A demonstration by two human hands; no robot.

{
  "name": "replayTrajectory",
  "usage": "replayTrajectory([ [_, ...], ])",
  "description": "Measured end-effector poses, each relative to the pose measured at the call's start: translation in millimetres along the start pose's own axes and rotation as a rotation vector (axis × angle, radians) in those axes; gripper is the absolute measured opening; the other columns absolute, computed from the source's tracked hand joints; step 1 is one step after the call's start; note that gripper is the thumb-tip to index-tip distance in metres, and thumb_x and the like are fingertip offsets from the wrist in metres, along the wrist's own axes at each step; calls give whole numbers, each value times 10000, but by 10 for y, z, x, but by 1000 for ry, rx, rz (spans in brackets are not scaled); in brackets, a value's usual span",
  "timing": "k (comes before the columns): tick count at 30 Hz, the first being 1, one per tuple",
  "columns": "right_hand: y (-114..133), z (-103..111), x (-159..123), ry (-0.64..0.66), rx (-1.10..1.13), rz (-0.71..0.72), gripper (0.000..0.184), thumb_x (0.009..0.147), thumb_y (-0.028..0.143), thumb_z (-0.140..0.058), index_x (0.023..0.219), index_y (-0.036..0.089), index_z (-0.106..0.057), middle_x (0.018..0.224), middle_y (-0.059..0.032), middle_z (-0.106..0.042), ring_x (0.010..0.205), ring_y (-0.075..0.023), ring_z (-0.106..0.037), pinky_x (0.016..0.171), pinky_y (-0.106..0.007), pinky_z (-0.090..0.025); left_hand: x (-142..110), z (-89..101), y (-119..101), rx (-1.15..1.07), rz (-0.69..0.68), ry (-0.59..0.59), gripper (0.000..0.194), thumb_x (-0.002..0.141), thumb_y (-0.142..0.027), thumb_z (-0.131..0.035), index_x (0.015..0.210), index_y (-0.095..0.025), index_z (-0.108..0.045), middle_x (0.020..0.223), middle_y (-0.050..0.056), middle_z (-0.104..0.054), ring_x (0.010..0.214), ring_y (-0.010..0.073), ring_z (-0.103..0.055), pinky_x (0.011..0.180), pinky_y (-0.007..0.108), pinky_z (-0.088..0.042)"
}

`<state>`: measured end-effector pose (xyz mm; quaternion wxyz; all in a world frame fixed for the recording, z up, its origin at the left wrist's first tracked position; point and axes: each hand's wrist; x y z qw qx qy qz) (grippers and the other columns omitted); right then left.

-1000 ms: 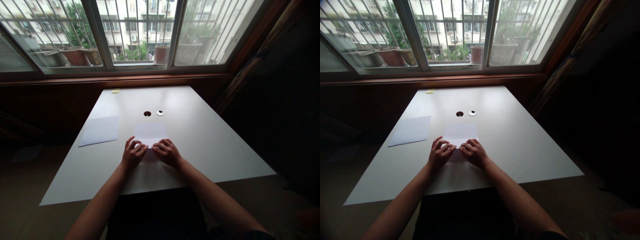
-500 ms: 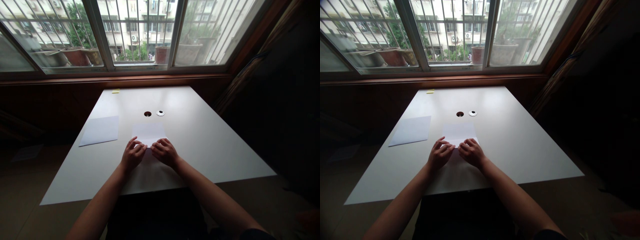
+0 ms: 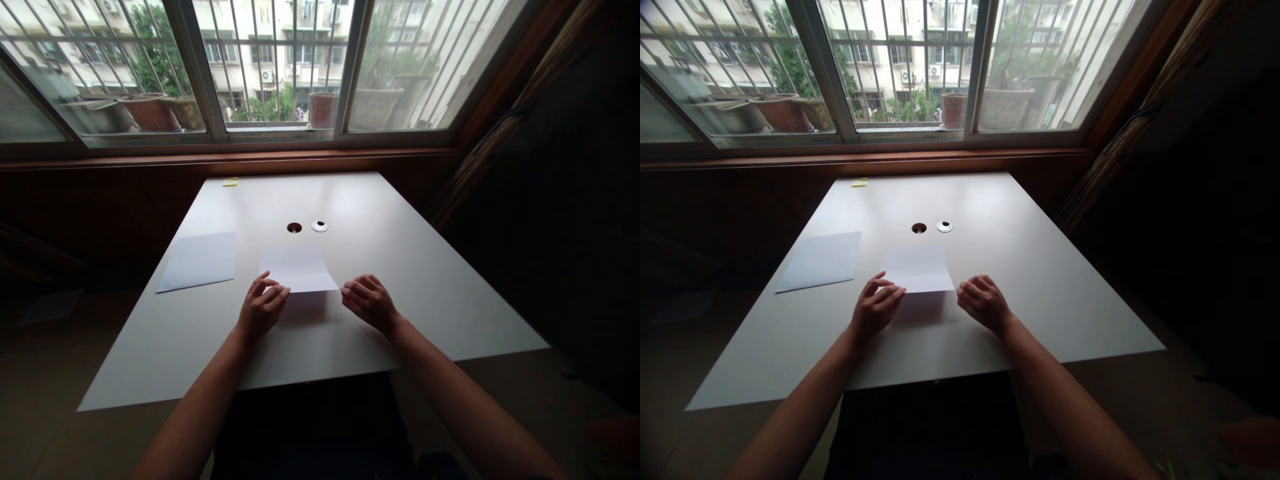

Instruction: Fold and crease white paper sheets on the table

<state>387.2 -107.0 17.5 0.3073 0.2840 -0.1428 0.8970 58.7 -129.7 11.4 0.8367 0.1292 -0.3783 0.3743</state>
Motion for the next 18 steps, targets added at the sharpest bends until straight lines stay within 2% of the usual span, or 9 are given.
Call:
replayTrajectory([
  [4, -232, 95, -220, -59, -92, -123, 106, 884, 128, -621, 920, 221, -656, 902, -38, -699, 841, -208, -579, 813, -392, -423, -5, 14, 44, 12, 15, -14, 309, 883, -112, -647, 1140, -283, -658, 939, 1, -715, 940, 196, -626, 1102, 520, -449],
  [7, -265, 114, -259, -80, -103, -167, 119, 877, 120, -631, 933, 222, -659, 906, -37, -704, 836, -207, -578, 815, -393, -424, 6, 0, 39, 17, 10, -8, 300, 879, -110, -652, 1128, -278, -661, 930, -1, -715, 939, 197, -623, 1101, 520, -449],
  [11, -107, 37, -131, -68, -17, -148, 157, 889, 148, -644, 1018, 232, -673, 977, -45, -708, 866, -207, -583, 828, -385, -428, 18, -34, 1, 20, 2, 1, 281, 886, -118, -645, 1119, -274, -665, 928, 9, -708, 936, 203, -625, 1087, 526, -459],
  [15, 121, -96, 84, -39, 26, -101, 288, 905, 235, -673, 1192, 243, -651, 1081, -63, -705, 932, -221, -584, 854, -396, -425, 5, -51, -3, 15, -1, 18, 277, 889, -121, -642, 1123, -267, -662, 933, 16, -704, 951, 205, -622, 1081, 527, -464],
  [18, 259, -192, 239, -14, 46, -55, 265, 924, 230, -655, 1188, 252, -654, 1103, -53, -704, 954, -213, -574, 854, -389, -415, -5, -55, 9, 15, -6, 28, 273, 889, -117, -641, 1121, -260, -663, 933, 15, -705, 952, 204, -617, 1079, 516, -467],
])
Point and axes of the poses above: each hand's wrist, its own x-axis towards the middle knuckle, its own z-axis out of the back of the hand, y = z × x
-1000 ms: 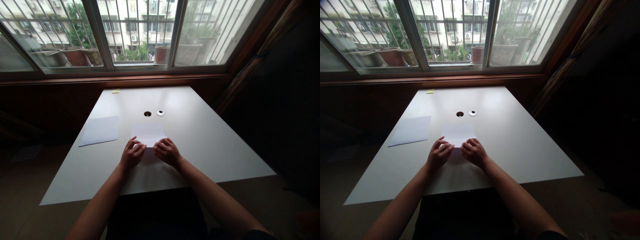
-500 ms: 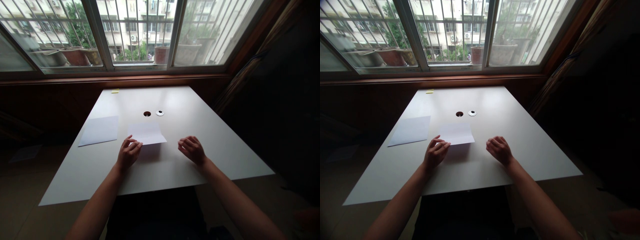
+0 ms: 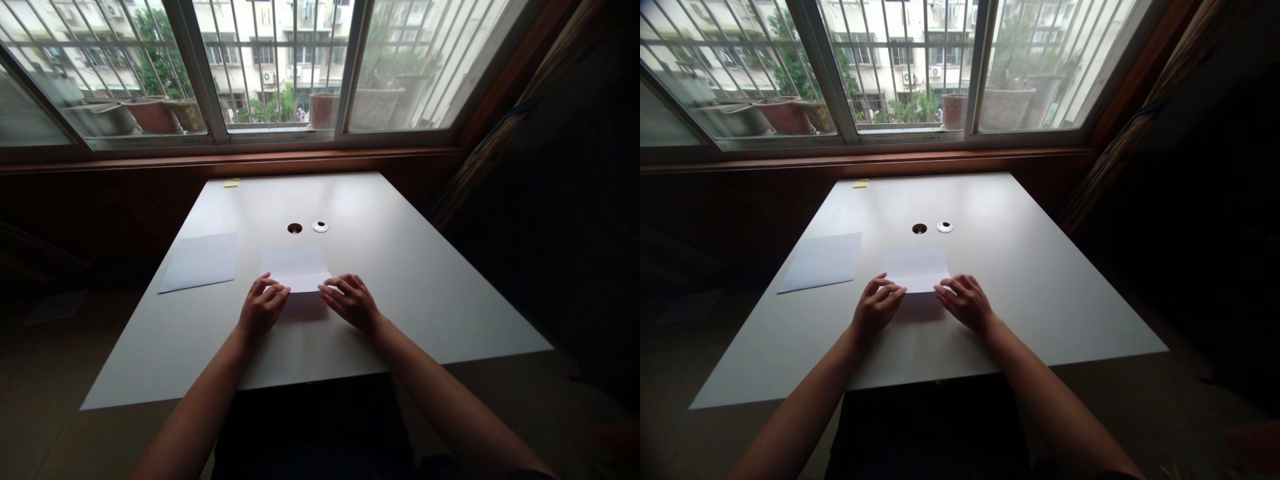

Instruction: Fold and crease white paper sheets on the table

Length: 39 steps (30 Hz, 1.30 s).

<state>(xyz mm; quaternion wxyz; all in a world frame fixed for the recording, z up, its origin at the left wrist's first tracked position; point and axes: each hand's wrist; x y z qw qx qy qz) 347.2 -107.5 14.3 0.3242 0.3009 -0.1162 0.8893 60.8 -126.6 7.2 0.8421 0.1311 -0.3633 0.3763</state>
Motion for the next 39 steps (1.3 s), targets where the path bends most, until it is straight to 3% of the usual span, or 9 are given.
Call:
replayTrajectory([
  [7, 140, -150, 190, -8, 20, 80, 168, 931, 175, -627, 1076, 243, -676, 1043, -39, -710, 919, -198, -554, 832, -370, -399, 24, 14, -42, 50, -9, 15, 252, 891, -141, -649, 1106, -269, -679, 941, 19, -710, 947, 206, -618, 1088, 524, -446],
  [13, 158, -180, 226, 12, -20, 92, 115, 941, 185, -607, 1028, 208, -678, 1031, -49, -702, 891, -200, -542, 815, -374, -389, 48, 30, -121, 154, 44, -18, 250, 876, -187, -701, 1096, -305, -688, 1033, 11, -721, 1028, 253, -605, 1160, 677, -248],
  [16, 169, -188, 239, 19, -32, 74, 103, 943, 190, -605, 1008, 203, -683, 994, -58, -695, 884, -202, -533, 808, -374, -380, 48, 30, -135, 157, 47, -30, 263, 867, -191, -716, 1097, -316, -687, 1051, 9, -719, 1064, 260, -597, 1169, 695, -209],
  [25, 316, -233, 314, 34, -7, 77, 99, 955, 197, -585, 979, 195, -681, 953, -59, -681, 889, -204, -527, 798, -374, -373, 81, -27, -182, 107, -48, -5, 186, 867, -164, -694, 1016, -275, -694, 938, 0, -716, 982, 224, -617, 1151, 610, -330],
  [31, 417, -239, 383, 53, 2, 77, 123, 961, 179, -560, 957, 193, -682, 912, -61, -666, 878, -205, -516, 788, -377, -367, 101, -7, -213, 105, -43, -1, 154, 870, -162, -671, 995, -250, -688, 903, 7, -702, 952, 211, -614, 1134, 559, -373],
  [39, 370, -185, 343, 52, 13, 108, 108, 950, 182, -577, 976, 194, -681, 913, -55, -671, 879, -203, -520, 788, -377, -381, 96, 13, -209, 80, -37, 19, 101, 851, -160, -668, 917, -236, -672, 868, -2, -690, 935, 203, -608, 1124, 532, -391],
])
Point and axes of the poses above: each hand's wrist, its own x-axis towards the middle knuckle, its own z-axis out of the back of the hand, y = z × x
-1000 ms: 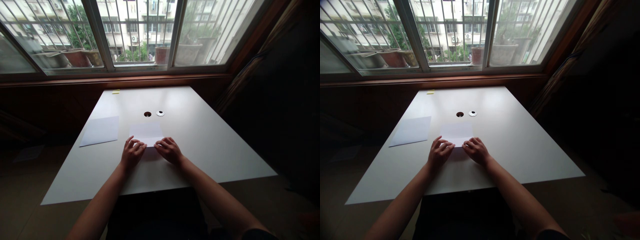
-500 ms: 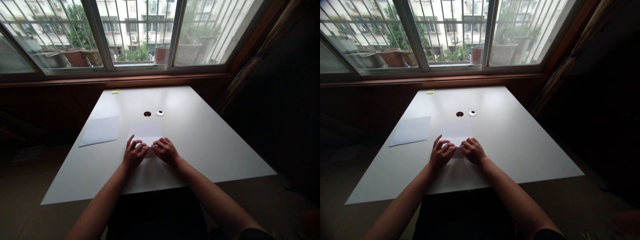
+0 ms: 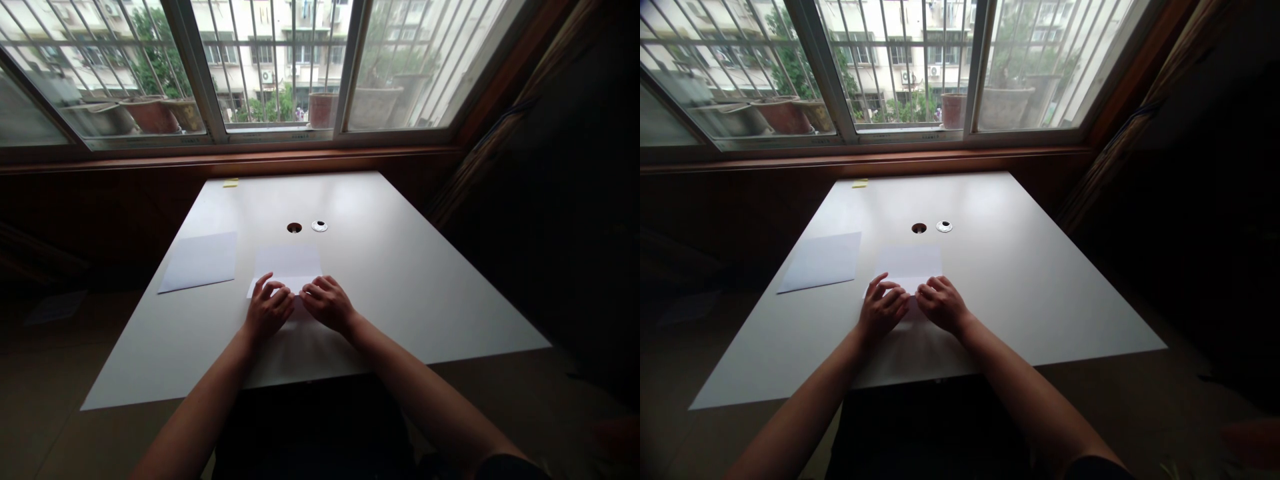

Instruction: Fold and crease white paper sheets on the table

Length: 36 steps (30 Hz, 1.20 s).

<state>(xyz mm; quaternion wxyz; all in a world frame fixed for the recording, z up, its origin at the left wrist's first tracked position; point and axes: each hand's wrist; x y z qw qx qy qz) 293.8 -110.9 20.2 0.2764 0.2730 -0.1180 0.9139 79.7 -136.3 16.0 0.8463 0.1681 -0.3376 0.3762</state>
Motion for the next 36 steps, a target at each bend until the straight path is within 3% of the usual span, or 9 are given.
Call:
replayTrajectory([
  [16, -474, 394, -525, -77, -7, -54, 204, 899, 161, -644, 1078, 249, -689, 1013, -30, -718, 869, -185, -579, 814, -375, -429, -46, 46, 132, 15, 29, -43, 137, 846, -121, -638, 915, -238, -646, 876, 4, -674, 933, 195, -608, 1096, 511, -422],
  [23, -641, 498, -636, -85, -54, -109, 162, 909, 157, -633, 1041, 235, -688, 980, -38, -715, 865, -193, -569, 826, -378, -415, -83, 117, 273, 44, 150, -126, 151, 831, -99, -643, 899, -233, -629, 859, 15, -653, 906, 205, -586, 1043, 491, -463],
  [29, -527, 400, -556, -35, -26, -67, 149, 918, 161, -621, 1030, 231, -691, 976, -45, -707, 866, -192, -571, 820, -376, -407, -50, 89, 143, -17, 73, -119, 218, 847, -143, -685, 1027, -254, -635, 949, 16, -683, 934, 200, -593, 1015, 450, -486],
  [33, -362, 287, -411, -23, -4, -33, 132, 927, 167, -612, 1021, 223, -686, 974, -46, -708, 860, -188, -567, 812, -367, -407, -29, 37, 56, -44, -14, -32, 317, 865, -208, -711, 1164, -265, -623, 1023, 26, -698, 977, 205, -602, 1022, 451, -478],
  [36, -263, 217, -300, -26, 18, -8, 136, 934, 170, -606, 1034, 221, -681, 971, -42, -708, 858, -182, -566, 806, -362, -407, -36, -4, 53, -38, -52, 11, 275, 873, -187, -698, 1128, -275, -643, 977, 17, -701, 959, 202, -609, 1018, 460, -476],
])
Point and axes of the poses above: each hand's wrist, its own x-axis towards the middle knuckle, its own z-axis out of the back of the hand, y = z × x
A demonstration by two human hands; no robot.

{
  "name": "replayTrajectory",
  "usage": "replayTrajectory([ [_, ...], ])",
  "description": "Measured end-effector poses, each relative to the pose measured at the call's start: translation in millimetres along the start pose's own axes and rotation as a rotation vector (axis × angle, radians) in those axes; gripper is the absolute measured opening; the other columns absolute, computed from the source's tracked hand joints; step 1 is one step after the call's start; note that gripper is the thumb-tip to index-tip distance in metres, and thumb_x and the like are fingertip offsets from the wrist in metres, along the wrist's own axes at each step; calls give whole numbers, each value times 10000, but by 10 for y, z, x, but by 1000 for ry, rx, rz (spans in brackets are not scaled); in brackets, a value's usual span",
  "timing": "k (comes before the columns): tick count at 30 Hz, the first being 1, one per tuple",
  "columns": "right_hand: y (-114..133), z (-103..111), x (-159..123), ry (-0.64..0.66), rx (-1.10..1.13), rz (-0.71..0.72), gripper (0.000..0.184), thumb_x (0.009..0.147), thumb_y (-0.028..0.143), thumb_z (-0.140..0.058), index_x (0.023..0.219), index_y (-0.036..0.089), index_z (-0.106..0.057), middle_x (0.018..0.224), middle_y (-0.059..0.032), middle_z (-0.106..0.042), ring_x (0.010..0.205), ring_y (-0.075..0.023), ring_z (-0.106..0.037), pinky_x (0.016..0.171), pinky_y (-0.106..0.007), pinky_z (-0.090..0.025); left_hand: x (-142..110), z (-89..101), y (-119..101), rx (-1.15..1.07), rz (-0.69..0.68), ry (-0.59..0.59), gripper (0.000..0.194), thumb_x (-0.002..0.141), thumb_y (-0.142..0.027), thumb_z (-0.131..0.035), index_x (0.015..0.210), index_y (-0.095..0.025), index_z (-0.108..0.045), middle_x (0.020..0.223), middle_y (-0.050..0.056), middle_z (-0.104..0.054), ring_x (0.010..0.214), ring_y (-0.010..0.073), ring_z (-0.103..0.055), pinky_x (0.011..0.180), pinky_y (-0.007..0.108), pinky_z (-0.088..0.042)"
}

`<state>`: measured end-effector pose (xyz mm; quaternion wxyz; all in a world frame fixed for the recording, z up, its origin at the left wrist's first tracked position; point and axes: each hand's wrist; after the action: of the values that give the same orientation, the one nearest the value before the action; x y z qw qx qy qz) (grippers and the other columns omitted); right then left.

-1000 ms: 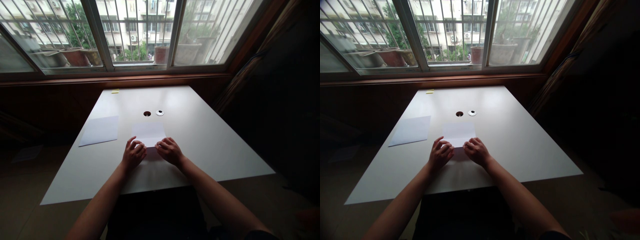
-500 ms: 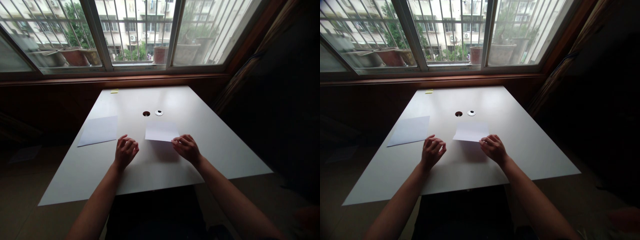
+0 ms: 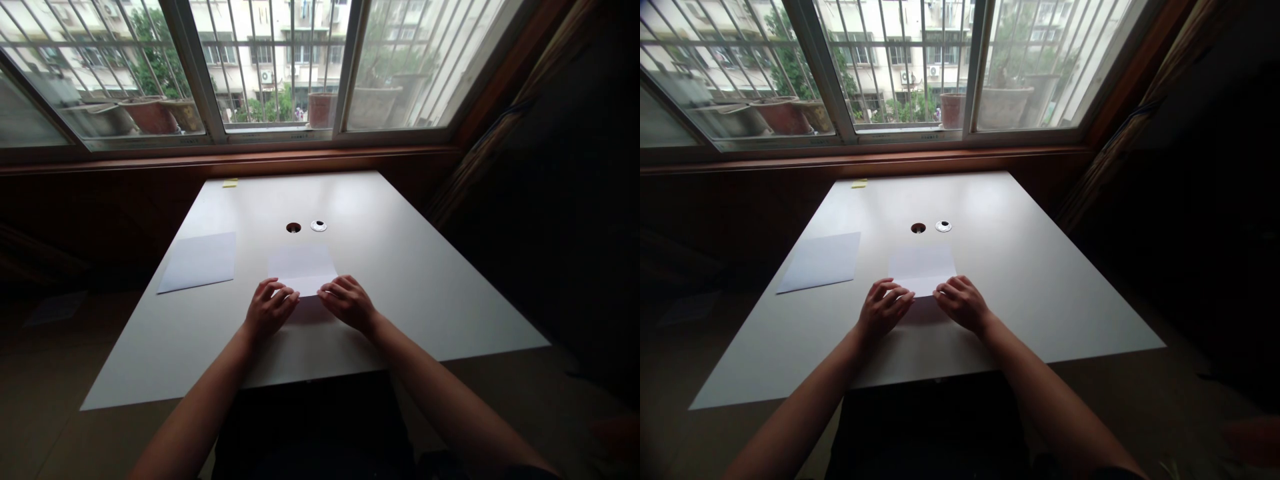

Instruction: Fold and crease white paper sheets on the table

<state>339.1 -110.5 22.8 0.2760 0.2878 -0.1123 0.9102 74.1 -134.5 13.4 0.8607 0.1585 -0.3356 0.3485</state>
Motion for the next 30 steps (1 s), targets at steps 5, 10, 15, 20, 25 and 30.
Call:
replayTrajectory([
  [5, 83, -89, 82, -7, 37, 2, 152, 932, 179, -613, 1056, 237, -681, 997, -39, -702, 878, -179, -569, 811, -362, -408, -30, -32, 19, 16, 6, 13, 210, 874, -151, -673, 1047, -270, -669, 909, 11, -695, 911, 198, -603, 999, 459, -482],
  [10, 175, -147, 126, -19, 27, -19, 165, 937, 203, -613, 1081, 248, -681, 1034, -40, -701, 905, -193, -556, 830, -375, -406, -24, -47, 4, 26, 2, 16, 187, 875, -160, -667, 1034, -259, -677, 896, 16, -692, 901, 204, -590, 970, 451, -489],
  [15, 290, -206, 223, -25, 24, -2, 159, 933, 205, -616, 1071, 237, -688, 1015, -46, -691, 889, -195, -554, 816, -378, -411, -8, -43, -29, 19, 11, 16, 175, 873, -156, -669, 1017, -255, -685, 887, 23, -687, 903, 208, -588, 929, 431, -495],
  [20, 288, -241, 262, -19, 28, 18, 121, 930, 220, -617, 1027, 222, -689, 961, -49, -671, 883, -198, -554, 813, -377, -412, -24, -26, -22, 18, 13, 15, 173, 871, -162, -663, 1018, -251, -685, 890, 33, -689, 921, 217, -594, 855, 413, -503],
  [25, 166, -175, 165, 0, -4, 19, 95, 942, 224, -594, 994, 222, -674, 966, -47, -680, 885, -200, -545, 841, -381, -407, -35, -4, 17, 23, -2, 10, 177, 877, -148, -639, 1021, -245, -676, 898, 35, -690, 904, 219, -590, 822, 405, -502],
  [30, -27, -44, -61, -3, -50, 2, 103, 929, 197, -605, 1012, 219, -660, 984, -42, -692, 883, -203, -549, 841, -383, -409, -46, 12, 44, 16, -2, 1, 193, 873, -137, -634, 1033, -241, -667, 893, 35, -688, 906, 218, -591, 809, 398, -502],
])
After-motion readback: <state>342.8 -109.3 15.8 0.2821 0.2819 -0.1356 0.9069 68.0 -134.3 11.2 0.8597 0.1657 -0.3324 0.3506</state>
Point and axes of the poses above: each hand's wrist, its own x-axis towards the middle knuckle, its own z-axis out of the back of the hand, y = z × x
